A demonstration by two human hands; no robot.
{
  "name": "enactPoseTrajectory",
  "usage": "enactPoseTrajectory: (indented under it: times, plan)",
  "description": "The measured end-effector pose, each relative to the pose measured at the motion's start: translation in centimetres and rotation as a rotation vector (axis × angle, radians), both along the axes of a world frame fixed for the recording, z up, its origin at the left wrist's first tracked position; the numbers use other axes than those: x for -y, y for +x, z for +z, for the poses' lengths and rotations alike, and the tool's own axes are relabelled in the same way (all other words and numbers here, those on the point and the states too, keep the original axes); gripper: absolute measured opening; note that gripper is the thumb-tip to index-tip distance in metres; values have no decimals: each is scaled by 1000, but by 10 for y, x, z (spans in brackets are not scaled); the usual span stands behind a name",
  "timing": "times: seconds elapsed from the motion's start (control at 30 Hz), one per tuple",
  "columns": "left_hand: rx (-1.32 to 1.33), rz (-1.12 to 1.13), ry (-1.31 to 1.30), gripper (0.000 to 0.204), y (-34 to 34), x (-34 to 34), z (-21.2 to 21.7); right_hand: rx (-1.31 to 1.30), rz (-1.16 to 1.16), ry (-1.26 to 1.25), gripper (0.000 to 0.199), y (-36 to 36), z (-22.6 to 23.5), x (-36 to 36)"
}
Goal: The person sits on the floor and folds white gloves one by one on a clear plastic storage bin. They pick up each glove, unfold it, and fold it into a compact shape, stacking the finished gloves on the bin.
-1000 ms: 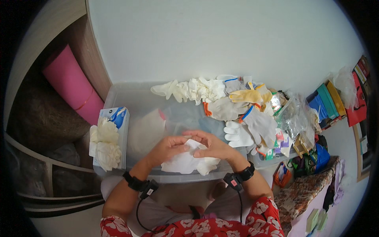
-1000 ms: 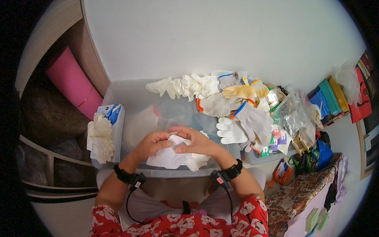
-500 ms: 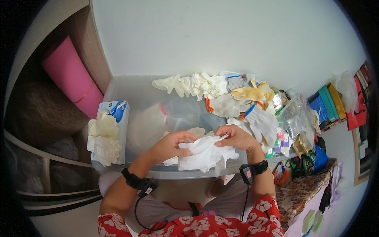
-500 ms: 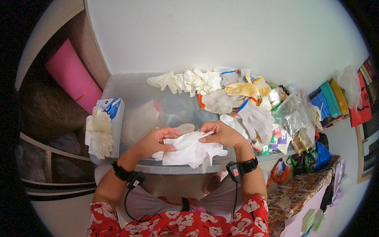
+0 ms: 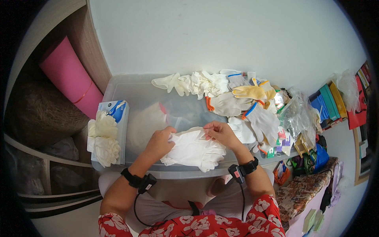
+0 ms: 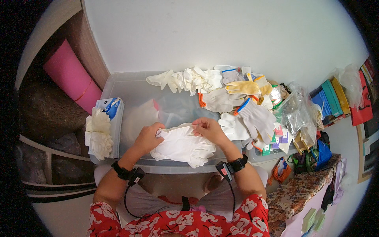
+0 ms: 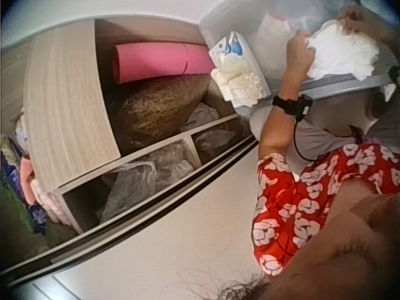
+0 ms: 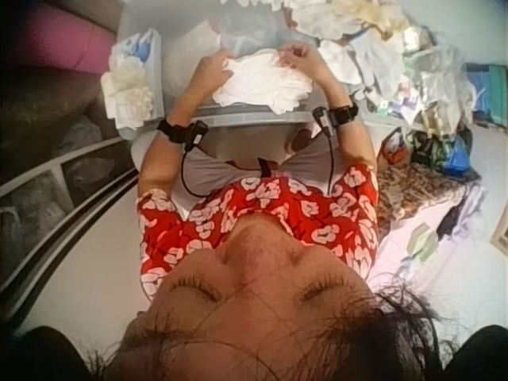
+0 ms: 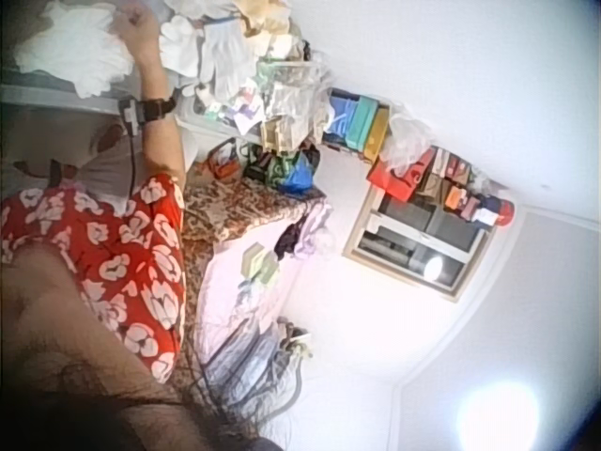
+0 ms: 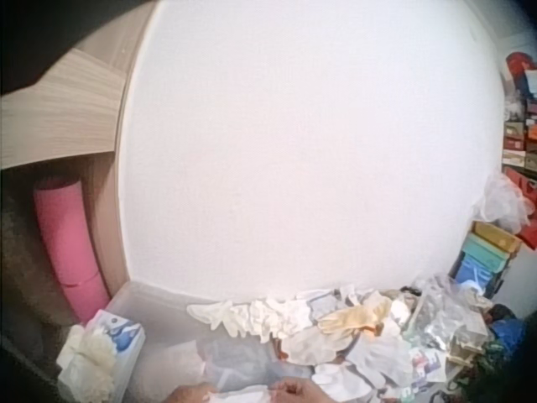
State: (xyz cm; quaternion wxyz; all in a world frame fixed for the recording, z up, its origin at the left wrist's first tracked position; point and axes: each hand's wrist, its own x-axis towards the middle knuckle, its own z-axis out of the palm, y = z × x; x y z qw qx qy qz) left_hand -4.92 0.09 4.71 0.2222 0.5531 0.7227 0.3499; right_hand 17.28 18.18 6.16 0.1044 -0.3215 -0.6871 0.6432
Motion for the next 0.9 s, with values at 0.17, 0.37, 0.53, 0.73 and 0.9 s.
enactPoseTrajectory:
  times: [0.17,0.37,0.53,0.73,0.9]
  plan:
    - [-68,22,-19,36,0,2,0,-28,-58,238,16,-6,-28,-3]
    - [-223,46,-9,23,2,5,2,163,-50,574,18,-12,-15,8]
    - [-405,23,346,28,17,0,8,137,1,656,24,-7,13,4]
    - [-212,-214,349,44,62,1,-2,161,299,689,25,14,36,1]
    - [-402,-211,151,62,68,-2,-28,245,350,853,17,20,23,5]
